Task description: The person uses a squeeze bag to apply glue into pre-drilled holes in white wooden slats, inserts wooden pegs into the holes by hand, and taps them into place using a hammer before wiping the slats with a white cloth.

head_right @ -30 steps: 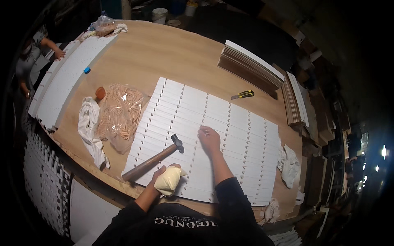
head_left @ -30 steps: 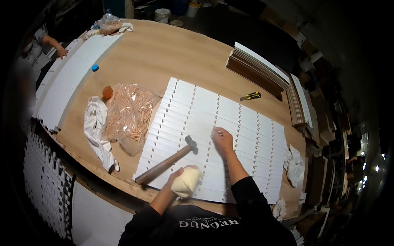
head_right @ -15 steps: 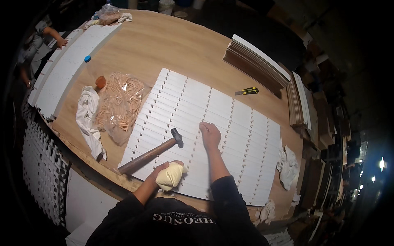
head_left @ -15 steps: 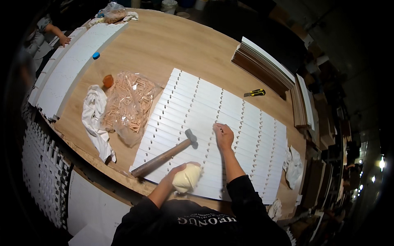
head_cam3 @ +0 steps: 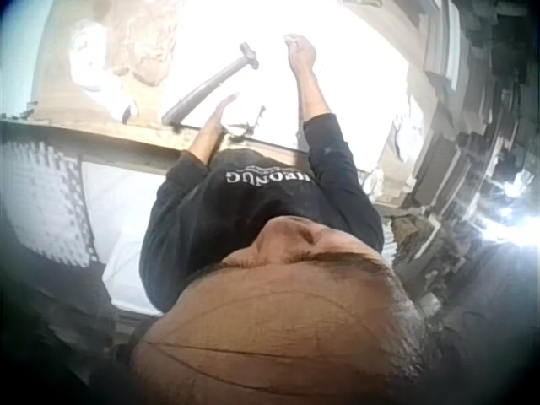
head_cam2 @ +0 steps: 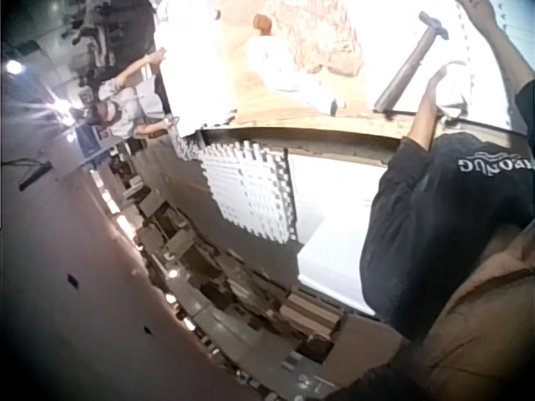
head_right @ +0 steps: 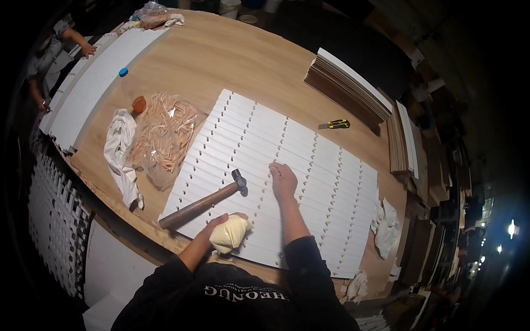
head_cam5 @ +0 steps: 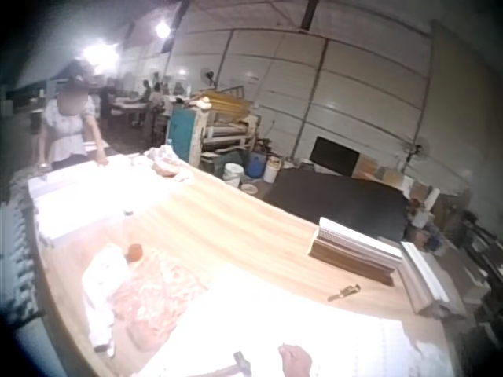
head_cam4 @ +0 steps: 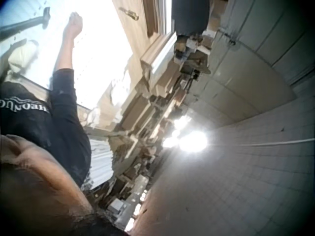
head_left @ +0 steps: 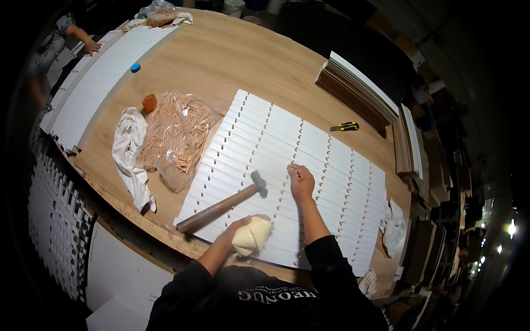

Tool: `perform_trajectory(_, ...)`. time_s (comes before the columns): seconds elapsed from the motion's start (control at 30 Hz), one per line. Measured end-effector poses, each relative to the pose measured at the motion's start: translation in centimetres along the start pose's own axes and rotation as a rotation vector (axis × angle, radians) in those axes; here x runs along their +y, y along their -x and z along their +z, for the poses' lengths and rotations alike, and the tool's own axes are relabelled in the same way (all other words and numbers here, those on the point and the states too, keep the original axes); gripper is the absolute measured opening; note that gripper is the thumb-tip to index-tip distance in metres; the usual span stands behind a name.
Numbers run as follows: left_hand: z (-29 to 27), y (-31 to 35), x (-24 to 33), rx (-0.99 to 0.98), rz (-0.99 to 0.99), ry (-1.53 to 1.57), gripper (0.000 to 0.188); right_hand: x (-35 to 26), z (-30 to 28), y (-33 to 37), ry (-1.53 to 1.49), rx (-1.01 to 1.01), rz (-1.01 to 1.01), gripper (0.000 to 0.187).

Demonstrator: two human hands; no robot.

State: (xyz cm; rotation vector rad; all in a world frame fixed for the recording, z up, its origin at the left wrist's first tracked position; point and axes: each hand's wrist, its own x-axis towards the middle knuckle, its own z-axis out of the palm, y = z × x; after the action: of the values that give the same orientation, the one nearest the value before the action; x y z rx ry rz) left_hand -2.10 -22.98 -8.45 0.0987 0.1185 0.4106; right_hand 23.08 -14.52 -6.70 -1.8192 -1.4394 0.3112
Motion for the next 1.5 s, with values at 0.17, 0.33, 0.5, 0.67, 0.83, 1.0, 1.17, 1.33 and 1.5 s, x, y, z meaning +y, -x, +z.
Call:
perform_trajectory(0.17,-0.8,0.0,0.0,-0.031,-0.006,0.024,0.066,-0.3,-0.4,-0.1,-0.017,-0.044,-0.040,0.014)
perform_trajectory(0.33,0.5,0.1,0.0,0.008,0.009,0.027,0.067,-0.4,-0.1,-0.2,-0.015,-0.033,0.091,0.013)
perform_trajectory(0.5,0.4,0.0,-0.1,0.010,0.002,0.036,0.066,0.3,0.1,-0.2,-0.119,0.026,0.184,0.014)
perform_trajectory(0.67,-0.6,0.1,-0.1,-0.008,-0.001,0.041,0.064,0.2,0.1,-0.1,-0.111,-0.010,0.145,0.014)
perform_trajectory(0.83,-0.3,0.1,-0.1,0.024,-0.001,0.041,0.064,0.0,-0.5,-0.1,-0.132,-0.054,0.118,0.020)
perform_trajectory(1.0,-0.2,0.2,-0.2,0.064,0.021,0.005,0.062,-1.3,-1.8,1.6,0.120,-0.115,0.047,0.029)
perform_trajectory(1.17,1.7,0.1,0.4,0.159,-0.015,-0.078,0.073,-1.7,-1.3,2.1,-0.036,-0.052,0.050,0.018)
perform_trajectory(1.33,0.3,0.4,0.0,0.072,0.001,-0.024,0.065,-1.0,-0.6,2.2,-0.030,-0.027,0.022,0.010)
perform_trajectory(1.5,0.3,0.1,0.0,0.050,-0.002,-0.017,0.064,-1.1,-0.9,2.1,-0.017,-0.002,0.084,0.012)
